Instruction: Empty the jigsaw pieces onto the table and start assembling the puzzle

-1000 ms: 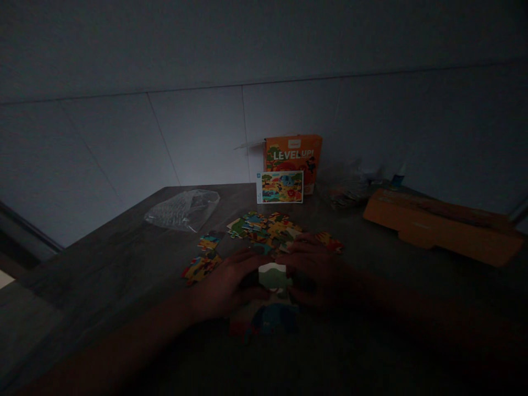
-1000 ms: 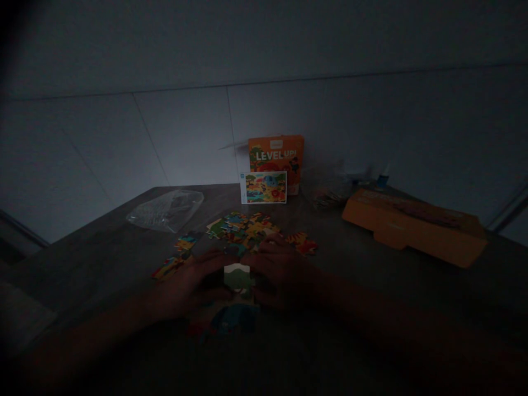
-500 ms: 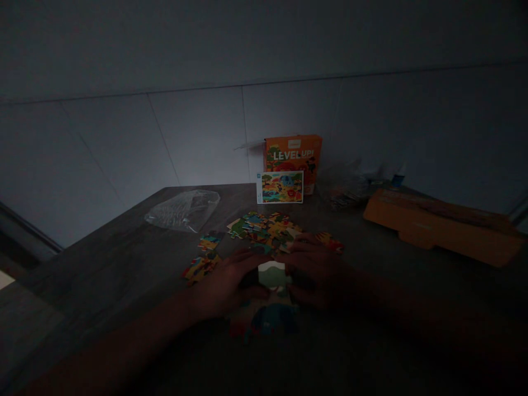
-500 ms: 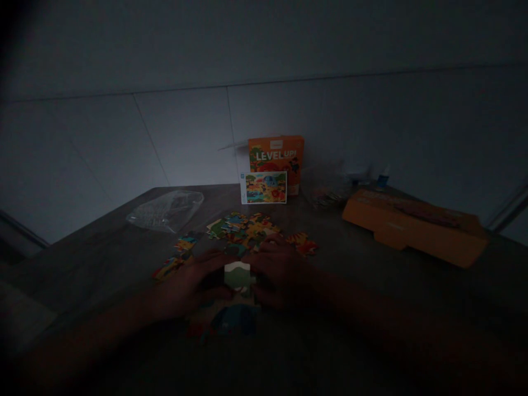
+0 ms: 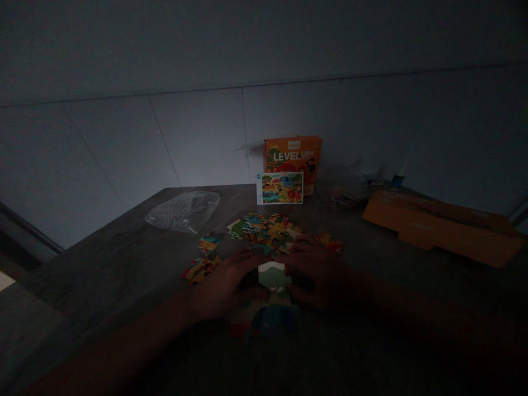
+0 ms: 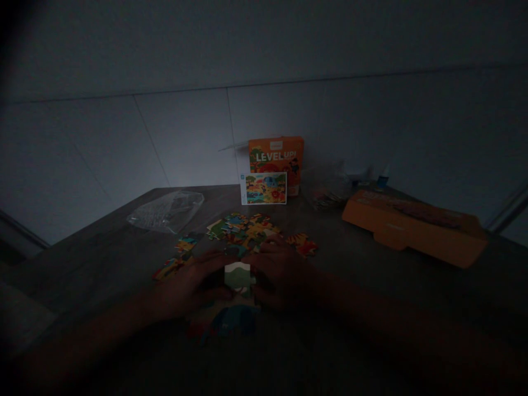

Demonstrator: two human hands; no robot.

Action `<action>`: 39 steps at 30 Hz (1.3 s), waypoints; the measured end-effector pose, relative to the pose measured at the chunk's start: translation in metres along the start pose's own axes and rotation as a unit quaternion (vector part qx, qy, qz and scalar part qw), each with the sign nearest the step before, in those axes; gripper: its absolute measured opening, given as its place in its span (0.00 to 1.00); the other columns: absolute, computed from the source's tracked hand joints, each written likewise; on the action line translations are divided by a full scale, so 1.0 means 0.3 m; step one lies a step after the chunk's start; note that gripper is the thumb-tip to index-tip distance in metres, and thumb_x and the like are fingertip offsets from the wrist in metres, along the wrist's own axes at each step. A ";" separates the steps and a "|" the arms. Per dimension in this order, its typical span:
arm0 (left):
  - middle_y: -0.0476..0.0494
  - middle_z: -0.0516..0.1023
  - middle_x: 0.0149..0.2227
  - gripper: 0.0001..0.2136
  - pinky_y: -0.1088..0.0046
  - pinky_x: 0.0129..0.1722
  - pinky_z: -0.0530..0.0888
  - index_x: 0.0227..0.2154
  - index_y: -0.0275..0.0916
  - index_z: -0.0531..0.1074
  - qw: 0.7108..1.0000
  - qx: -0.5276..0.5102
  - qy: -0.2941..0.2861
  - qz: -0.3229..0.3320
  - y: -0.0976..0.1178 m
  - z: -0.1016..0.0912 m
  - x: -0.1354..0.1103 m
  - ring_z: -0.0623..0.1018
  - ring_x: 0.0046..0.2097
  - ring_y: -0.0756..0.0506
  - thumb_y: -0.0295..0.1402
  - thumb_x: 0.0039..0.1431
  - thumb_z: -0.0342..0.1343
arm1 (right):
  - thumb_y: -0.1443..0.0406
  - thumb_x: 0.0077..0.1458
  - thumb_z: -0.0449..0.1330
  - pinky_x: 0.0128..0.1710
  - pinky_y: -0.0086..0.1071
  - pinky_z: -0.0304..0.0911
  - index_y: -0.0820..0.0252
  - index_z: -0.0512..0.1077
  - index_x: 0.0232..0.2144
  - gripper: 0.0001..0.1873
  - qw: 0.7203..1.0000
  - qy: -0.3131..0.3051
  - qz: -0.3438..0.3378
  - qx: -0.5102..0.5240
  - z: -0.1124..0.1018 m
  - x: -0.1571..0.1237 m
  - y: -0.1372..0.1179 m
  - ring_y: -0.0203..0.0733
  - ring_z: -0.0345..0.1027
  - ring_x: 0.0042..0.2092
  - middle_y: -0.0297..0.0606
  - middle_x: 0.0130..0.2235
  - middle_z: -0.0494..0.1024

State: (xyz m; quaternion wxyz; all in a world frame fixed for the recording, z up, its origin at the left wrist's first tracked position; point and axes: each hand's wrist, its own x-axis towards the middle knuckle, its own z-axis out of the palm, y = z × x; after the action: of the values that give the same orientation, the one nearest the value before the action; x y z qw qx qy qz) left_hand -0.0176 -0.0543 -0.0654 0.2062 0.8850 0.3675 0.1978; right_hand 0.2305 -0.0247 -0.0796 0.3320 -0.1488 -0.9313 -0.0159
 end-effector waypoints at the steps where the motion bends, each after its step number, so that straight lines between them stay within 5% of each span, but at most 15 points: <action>1: 0.43 0.74 0.51 0.21 0.58 0.55 0.70 0.54 0.45 0.68 1.000 0.002 0.001 0.001 -0.003 0.001 0.000 0.73 0.54 0.40 0.33 0.58 0.63 | 0.67 0.52 0.59 0.45 0.45 0.61 0.62 0.68 0.48 0.20 1.000 0.002 -0.001 0.000 0.000 0.000 0.000 0.45 0.69 0.37 0.39 0.33 0.77; 31: 0.42 0.72 0.55 0.25 0.58 0.56 0.71 0.59 0.45 0.63 0.998 0.054 -0.004 0.008 0.011 -0.006 -0.010 0.72 0.56 0.40 0.35 0.60 0.60 | 0.67 0.51 0.60 0.44 0.43 0.59 0.62 0.69 0.45 0.17 1.000 -0.008 0.022 -0.020 0.005 -0.001 0.004 0.46 0.67 0.39 0.40 0.35 0.76; 36: 0.41 0.70 0.57 0.26 0.59 0.57 0.70 0.61 0.44 0.60 0.992 0.105 0.063 -0.025 -0.008 -0.024 -0.019 0.70 0.58 0.40 0.41 0.62 0.57 | 0.67 0.51 0.60 0.42 0.41 0.60 0.63 0.68 0.43 0.15 0.997 0.041 0.048 -0.046 0.001 -0.002 0.007 0.46 0.66 0.39 0.39 0.34 0.75; 39: 0.38 0.74 0.52 0.19 0.58 0.55 0.72 0.55 0.39 0.65 0.979 0.137 0.135 -0.060 -0.034 -0.032 -0.017 0.73 0.54 0.39 0.41 0.65 0.53 | 0.65 0.50 0.61 0.41 0.42 0.61 0.61 0.69 0.37 0.10 0.979 0.099 0.150 -0.100 0.007 -0.005 0.020 0.48 0.66 0.39 0.41 0.34 0.74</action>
State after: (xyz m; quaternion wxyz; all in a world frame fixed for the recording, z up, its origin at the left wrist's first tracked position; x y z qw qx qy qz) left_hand -0.0317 -0.0492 -0.0635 0.0428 0.8463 0.4681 0.2506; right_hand 0.2319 -0.0191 -0.0825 0.4047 -0.3169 -0.8547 -0.0733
